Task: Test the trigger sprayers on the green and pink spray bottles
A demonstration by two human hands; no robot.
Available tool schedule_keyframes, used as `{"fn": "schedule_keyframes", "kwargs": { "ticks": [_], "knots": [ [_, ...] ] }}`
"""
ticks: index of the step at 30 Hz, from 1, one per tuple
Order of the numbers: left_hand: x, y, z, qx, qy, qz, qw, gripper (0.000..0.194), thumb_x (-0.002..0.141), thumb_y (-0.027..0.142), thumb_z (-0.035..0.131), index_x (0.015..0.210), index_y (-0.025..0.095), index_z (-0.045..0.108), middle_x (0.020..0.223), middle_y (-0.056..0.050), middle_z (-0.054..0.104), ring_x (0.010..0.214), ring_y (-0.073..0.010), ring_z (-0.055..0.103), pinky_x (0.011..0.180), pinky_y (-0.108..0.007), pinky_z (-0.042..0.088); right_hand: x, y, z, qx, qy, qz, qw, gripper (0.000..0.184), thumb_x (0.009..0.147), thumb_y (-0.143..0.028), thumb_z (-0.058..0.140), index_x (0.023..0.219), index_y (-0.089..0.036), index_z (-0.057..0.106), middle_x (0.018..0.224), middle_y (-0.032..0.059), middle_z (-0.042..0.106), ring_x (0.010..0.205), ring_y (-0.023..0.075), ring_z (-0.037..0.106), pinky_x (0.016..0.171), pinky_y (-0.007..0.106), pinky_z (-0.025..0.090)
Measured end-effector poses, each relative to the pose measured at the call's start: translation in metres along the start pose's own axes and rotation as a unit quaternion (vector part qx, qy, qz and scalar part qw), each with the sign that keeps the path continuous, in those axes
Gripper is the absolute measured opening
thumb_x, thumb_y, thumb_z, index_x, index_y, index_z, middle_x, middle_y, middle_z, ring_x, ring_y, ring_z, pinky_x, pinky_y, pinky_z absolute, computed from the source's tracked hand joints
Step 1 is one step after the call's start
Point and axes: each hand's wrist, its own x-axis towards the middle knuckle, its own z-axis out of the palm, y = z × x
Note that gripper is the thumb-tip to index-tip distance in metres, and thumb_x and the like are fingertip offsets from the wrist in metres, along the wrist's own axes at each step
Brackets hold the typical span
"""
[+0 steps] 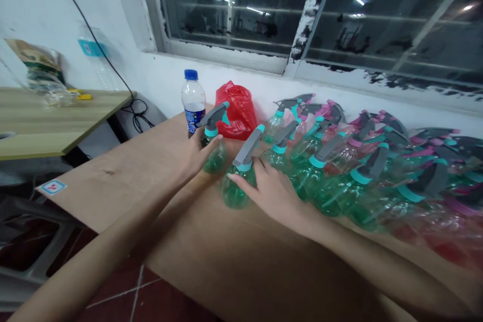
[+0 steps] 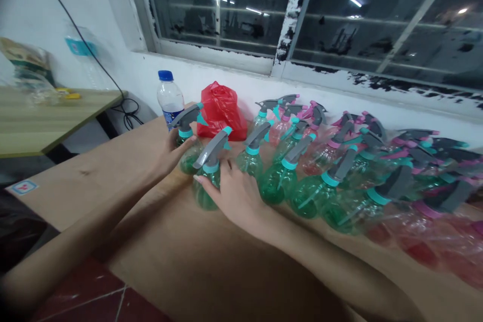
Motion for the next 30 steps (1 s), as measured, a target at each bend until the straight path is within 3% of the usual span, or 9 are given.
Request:
{"fn": "schedule_keyframes", "kwargs": {
  "ticks": [6, 10, 14, 18, 20, 24, 26, 28, 30],
  "knots": [
    [-0.018, -0.002, -0.01, 0.017, 0.007, 0.003, 1.0, 0.049, 0.076, 0.034, 0.067, 0.118, 0.019, 0.046, 0.115, -0.009, 0.058, 0.109, -0.0261, 0.053, 0.093, -0.045, 0.042, -0.043, 0.001, -0.015, -0.022, 0.0, -0.011, 1.0, 0.058, 0.086, -0.061, 0.033, 0.106, -0.012, 0.056, 0.102, 0.0156, 0.062, 0.075, 0.028, 0.064, 0.059, 0.038, 0.049],
    [-0.022, -0.007, -0.01, 0.039, 0.005, 0.007, 0.999, 0.032, 0.087, 0.028, 0.055, 0.115, 0.015, 0.051, 0.115, -0.009, 0.056, 0.097, -0.0228, 0.058, 0.08, -0.043, 0.05, -0.07, 0.005, -0.028, -0.034, -0.004, -0.02, 0.999, 0.057, 0.085, -0.061, 0.035, 0.105, -0.012, 0.056, 0.103, 0.0138, 0.062, 0.08, 0.0292, 0.064, 0.059, 0.038, 0.049],
    [-0.02, -0.009, -0.008, 0.054, 0.003, -0.006, 0.999, 0.029, 0.089, 0.028, 0.053, 0.115, 0.015, 0.052, 0.115, -0.009, 0.056, 0.095, -0.0219, 0.059, 0.078, -0.042, 0.051, -0.094, 0.014, -0.04, -0.033, -0.001, -0.021, 0.999, 0.055, 0.084, -0.061, 0.037, 0.103, -0.013, 0.056, 0.101, 0.0126, 0.063, 0.077, 0.0277, 0.064, 0.059, 0.038, 0.049],
    [-0.025, -0.002, -0.014, 0.08, 0.028, -0.01, 0.996, 0.049, 0.074, 0.029, 0.068, 0.117, 0.016, 0.047, 0.111, -0.01, 0.055, 0.105, -0.0274, 0.053, 0.09, -0.048, 0.045, -0.116, 0.027, -0.052, -0.029, 0.003, -0.016, 0.999, 0.055, 0.084, -0.06, 0.039, 0.107, -0.013, 0.055, 0.101, 0.0131, 0.063, 0.079, 0.0272, 0.064, 0.06, 0.038, 0.05],
    [-0.035, 0.011, -0.018, 0.094, 0.043, -0.006, 0.995, 0.057, 0.068, 0.03, 0.071, 0.117, 0.016, 0.046, 0.112, -0.012, 0.052, 0.112, -0.0325, 0.047, 0.095, -0.053, 0.037, -0.125, 0.034, -0.057, -0.031, 0.002, -0.006, 0.999, 0.057, 0.084, -0.06, 0.04, 0.111, -0.013, 0.054, 0.104, 0.0135, 0.063, 0.08, 0.0275, 0.064, 0.061, 0.039, 0.051],
    [-0.069, 0.059, -0.013, 0.092, 0.035, 0.005, 0.995, 0.05, 0.075, 0.039, 0.06, 0.116, 0.013, 0.045, 0.116, -0.016, 0.048, 0.114, -0.036, 0.044, 0.095, -0.058, 0.035, -0.139, 0.049, -0.066, -0.034, 0.013, 0.004, 0.999, 0.055, 0.083, -0.06, 0.04, 0.106, -0.014, 0.057, 0.099, 0.0134, 0.064, 0.08, 0.0271, 0.064, 0.063, 0.038, 0.051],
    [-0.088, 0.09, -0.001, 0.07, -0.028, 0.009, 0.997, 0.044, 0.078, 0.042, 0.056, 0.113, 0.016, 0.047, 0.111, -0.013, 0.054, 0.108, -0.0325, 0.051, 0.093, -0.054, 0.04, -0.144, 0.058, -0.071, -0.037, 0.026, -0.002, 0.999, 0.055, 0.083, -0.061, 0.041, 0.104, -0.013, 0.058, 0.099, 0.0137, 0.064, 0.08, 0.0263, 0.064, 0.064, 0.038, 0.05],
    [-0.106, 0.122, 0.015, 0.045, -0.128, 0.011, 0.991, 0.041, 0.079, 0.045, 0.057, 0.113, 0.023, 0.05, 0.114, -0.009, 0.057, 0.101, -0.0298, 0.057, 0.085, -0.05, 0.048, -0.149, 0.067, -0.075, -0.044, 0.039, -0.003, 0.998, 0.057, 0.082, -0.061, 0.041, 0.105, -0.012, 0.057, 0.099, 0.0141, 0.064, 0.081, 0.0263, 0.063, 0.065, 0.038, 0.05],
    [-0.118, 0.152, 0.034, 0.006, -0.237, 0.039, 0.971, 0.047, 0.077, 0.047, 0.06, 0.118, 0.029, 0.047, 0.122, -0.005, 0.056, 0.11, -0.0277, 0.054, 0.091, -0.045, 0.048, -0.153, 0.077, -0.08, -0.051, 0.045, 0.002, 0.998, 0.058, 0.082, -0.062, 0.042, 0.105, -0.011, 0.057, 0.098, 0.0142, 0.063, 0.085, 0.0272, 0.062, 0.067, 0.039, 0.05]
  ]
}}
